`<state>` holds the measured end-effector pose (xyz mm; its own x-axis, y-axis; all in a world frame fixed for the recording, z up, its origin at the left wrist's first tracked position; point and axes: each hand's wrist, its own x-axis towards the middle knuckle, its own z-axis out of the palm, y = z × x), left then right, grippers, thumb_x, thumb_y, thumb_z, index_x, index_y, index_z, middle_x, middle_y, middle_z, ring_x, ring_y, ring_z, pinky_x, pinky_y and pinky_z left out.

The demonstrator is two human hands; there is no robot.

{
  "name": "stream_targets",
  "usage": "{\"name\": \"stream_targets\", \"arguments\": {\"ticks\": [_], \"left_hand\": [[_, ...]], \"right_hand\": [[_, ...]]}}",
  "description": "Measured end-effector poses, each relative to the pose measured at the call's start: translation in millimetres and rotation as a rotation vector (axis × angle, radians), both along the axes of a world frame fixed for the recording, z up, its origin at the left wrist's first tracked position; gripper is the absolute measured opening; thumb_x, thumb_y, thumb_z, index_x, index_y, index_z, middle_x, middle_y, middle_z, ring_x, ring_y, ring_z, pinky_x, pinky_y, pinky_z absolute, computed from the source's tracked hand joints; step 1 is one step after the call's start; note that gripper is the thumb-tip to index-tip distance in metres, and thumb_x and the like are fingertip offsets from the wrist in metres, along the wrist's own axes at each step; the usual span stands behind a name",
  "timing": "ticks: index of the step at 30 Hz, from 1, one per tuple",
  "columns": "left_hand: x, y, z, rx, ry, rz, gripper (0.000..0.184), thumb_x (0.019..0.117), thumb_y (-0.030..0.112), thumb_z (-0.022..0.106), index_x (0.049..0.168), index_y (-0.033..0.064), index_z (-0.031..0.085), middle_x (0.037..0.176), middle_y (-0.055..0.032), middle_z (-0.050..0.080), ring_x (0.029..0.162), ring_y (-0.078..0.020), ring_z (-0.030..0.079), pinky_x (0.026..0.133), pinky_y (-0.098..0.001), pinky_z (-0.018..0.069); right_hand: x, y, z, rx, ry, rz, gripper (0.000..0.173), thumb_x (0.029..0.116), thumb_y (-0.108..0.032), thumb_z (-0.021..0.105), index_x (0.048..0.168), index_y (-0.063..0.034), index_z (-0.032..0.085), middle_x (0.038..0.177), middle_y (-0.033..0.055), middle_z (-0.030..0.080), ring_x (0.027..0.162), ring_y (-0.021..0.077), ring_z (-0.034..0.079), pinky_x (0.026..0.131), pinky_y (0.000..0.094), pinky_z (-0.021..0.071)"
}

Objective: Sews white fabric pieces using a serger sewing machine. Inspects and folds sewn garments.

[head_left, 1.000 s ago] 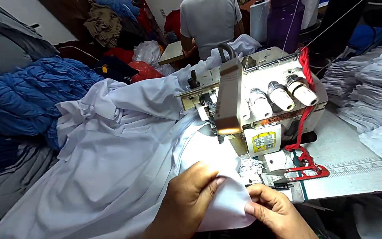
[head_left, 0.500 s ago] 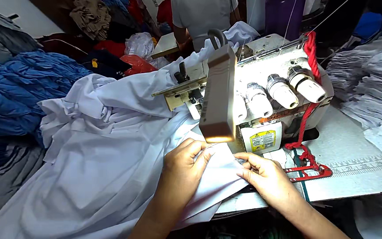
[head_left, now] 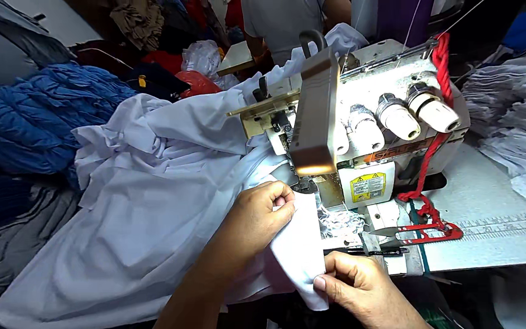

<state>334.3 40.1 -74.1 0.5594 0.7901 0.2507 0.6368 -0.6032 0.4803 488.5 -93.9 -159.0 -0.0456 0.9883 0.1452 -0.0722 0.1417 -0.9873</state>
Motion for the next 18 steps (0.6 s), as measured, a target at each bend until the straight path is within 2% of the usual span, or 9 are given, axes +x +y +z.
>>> {"name": "stream_targets", "arguments": {"ticks": [5,11,18], "left_hand": [[2.8,3.1,6.9,-0.083,0.03,0.018,0.015,0.0917,0.007,0.07,0.078,0.0124,0.065,0.062,0.0066,0.05,0.054,-0.0004,0.044,0.051,-0.0175,0.0343],[8.8,3.7,12.5,-0.137,0.054,0.062,0.019,0.091,0.003,0.071,0.076,0.0109,0.063,0.059,0.0069,0.046,0.053,-0.0002,0.041,0.051,-0.0181,0.0327],[11.6,11.3,13.2,-0.164,0.065,0.084,0.016,0.0933,0.006,0.071,0.079,0.0106,0.065,0.058,0.0075,0.045,0.051,0.0,0.04,0.051,-0.0184,0.0324]], "right_hand": [[-3.6,-1.9,1.7,-0.024,0.105,0.006,0.016,0.0991,-0.016,0.063,0.095,-0.0026,0.07,0.075,-0.0057,0.066,0.067,-0.0055,0.06,0.064,0.0142,0.0504],[-3.9,-2.9,4.2,-0.027,0.132,-0.023,0.016,0.0993,-0.015,0.062,0.093,-0.0033,0.071,0.075,-0.0067,0.065,0.066,-0.0058,0.059,0.063,0.0137,0.0502],[-3.7,2.6,5.1,-0.029,0.167,-0.054,0.015,0.0994,-0.017,0.063,0.093,-0.0065,0.071,0.074,-0.0093,0.064,0.066,-0.0062,0.059,0.062,0.0132,0.05]]}}
